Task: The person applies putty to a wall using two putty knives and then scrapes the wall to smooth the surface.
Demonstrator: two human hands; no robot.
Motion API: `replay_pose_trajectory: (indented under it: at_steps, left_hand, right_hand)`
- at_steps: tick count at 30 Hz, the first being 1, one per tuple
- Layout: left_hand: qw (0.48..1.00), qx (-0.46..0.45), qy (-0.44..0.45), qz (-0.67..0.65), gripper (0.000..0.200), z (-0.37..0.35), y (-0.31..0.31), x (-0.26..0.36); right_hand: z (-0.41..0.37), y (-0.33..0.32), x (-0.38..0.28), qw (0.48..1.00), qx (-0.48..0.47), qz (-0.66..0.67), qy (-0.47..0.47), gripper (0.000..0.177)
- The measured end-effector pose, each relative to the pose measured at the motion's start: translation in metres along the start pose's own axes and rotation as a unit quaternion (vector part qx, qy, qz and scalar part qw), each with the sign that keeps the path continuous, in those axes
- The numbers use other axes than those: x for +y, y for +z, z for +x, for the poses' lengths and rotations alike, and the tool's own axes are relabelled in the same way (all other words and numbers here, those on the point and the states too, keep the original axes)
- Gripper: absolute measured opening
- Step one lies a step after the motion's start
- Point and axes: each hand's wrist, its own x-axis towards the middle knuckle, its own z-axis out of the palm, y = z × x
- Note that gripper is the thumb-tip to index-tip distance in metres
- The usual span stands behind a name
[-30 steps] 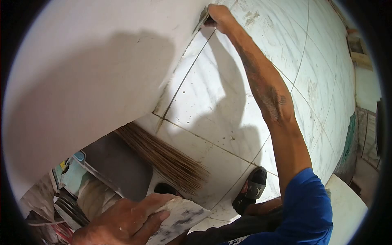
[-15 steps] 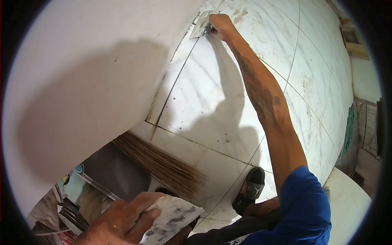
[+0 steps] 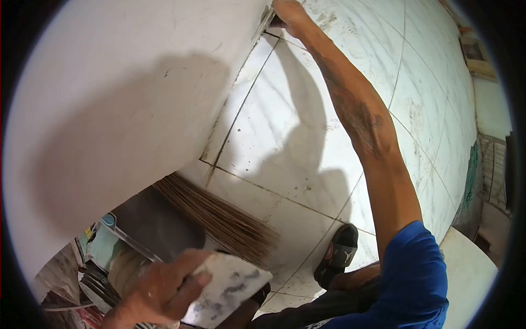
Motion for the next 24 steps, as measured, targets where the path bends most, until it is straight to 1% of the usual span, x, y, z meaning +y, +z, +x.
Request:
replay_pose_trajectory:
  at_steps: [1,2,3,4,5,6,9,11,13,15,16,17,18,20,22,23,24]
  left_hand:
    - [0.999,0.008,0.022,0.027,0.027,0.004,-0.003,-0.001]
    - [0.999,0.026,0.031,0.022,0.027,0.009,-0.006,-0.002]
    - [0.998,0.044,0.040,0.017,0.028,0.013,-0.009,-0.002]
    - [0.997,0.066,0.031,-0.022,0.027,0.018,-0.010,-0.003]
    - [0.994,0.088,0.025,-0.061,0.027,0.024,-0.012,-0.004]
    - [0.992,0.113,0.044,-0.041,0.028,0.030,-0.013,-0.008]
    - [0.961,0.168,-0.035,-0.219,0.030,0.040,-0.007,0.001]
    - [0.930,0.191,-0.019,-0.315,0.032,0.046,-0.001,-0.005]
    - [0.893,0.206,-0.020,-0.400,0.033,0.047,0.005,0.001]
    - [0.855,0.205,0.000,-0.477,0.035,0.046,0.009,-0.001]
    - [0.835,0.202,0.019,-0.511,0.036,0.046,0.010,-0.002]
    - [0.826,0.204,0.028,-0.525,0.036,0.046,0.011,-0.002]
    - [0.818,0.203,0.039,-0.537,0.037,0.046,0.012,-0.001]
    - [0.811,0.211,0.078,-0.540,0.034,0.042,0.016,0.002]
    - [0.813,0.216,0.080,-0.535,0.033,0.034,0.016,0.014]
    - [0.816,0.214,0.082,-0.531,0.033,0.032,0.016,0.022]
    - [0.826,0.246,0.077,-0.501,0.030,0.029,0.017,0.029]
  right_hand:
    - [-0.004,-0.010,-0.003,0.999,-0.017,-0.001,-0.031,0.027]
    - [-0.033,-0.014,-0.023,0.996,0.050,0.074,-0.002,0.016]
    - [-0.060,-0.017,-0.037,0.990,0.045,0.136,0.005,0.014]
    - [-0.087,-0.019,-0.045,0.979,0.041,0.199,0.016,0.013]
    - [-0.107,-0.023,-0.048,0.972,0.038,0.231,0.024,0.010]
    - [-0.125,-0.024,-0.049,0.963,0.035,0.264,0.035,0.008]
    - [-0.189,-0.010,-0.066,0.956,-0.005,0.291,0.043,0.010]
    - [-0.234,-0.007,-0.081,0.962,-0.065,0.265,-0.013,0.007]
    - [-0.279,0.009,-0.106,0.953,-0.067,0.287,-0.078,0.010]
    - [-0.324,0.016,-0.129,0.988,-0.040,0.096,-0.111,0.017]
    - [-0.349,0.021,-0.129,0.969,-0.047,-0.112,-0.217,0.023]
    - [-0.364,0.027,-0.134,0.929,-0.085,-0.213,-0.292,0.028]
    - [-0.379,0.033,-0.139,0.872,-0.110,-0.298,-0.372,0.033]
    - [-0.391,0.052,-0.150,0.847,-0.260,-0.210,-0.414,0.041]
    - [-0.398,0.062,-0.141,0.790,-0.347,-0.214,-0.457,0.047]
    - [-0.402,0.066,-0.139,0.731,-0.343,-0.292,-0.513,0.048]
    - [-0.407,0.072,-0.140,0.727,-0.301,-0.265,-0.558,0.050]
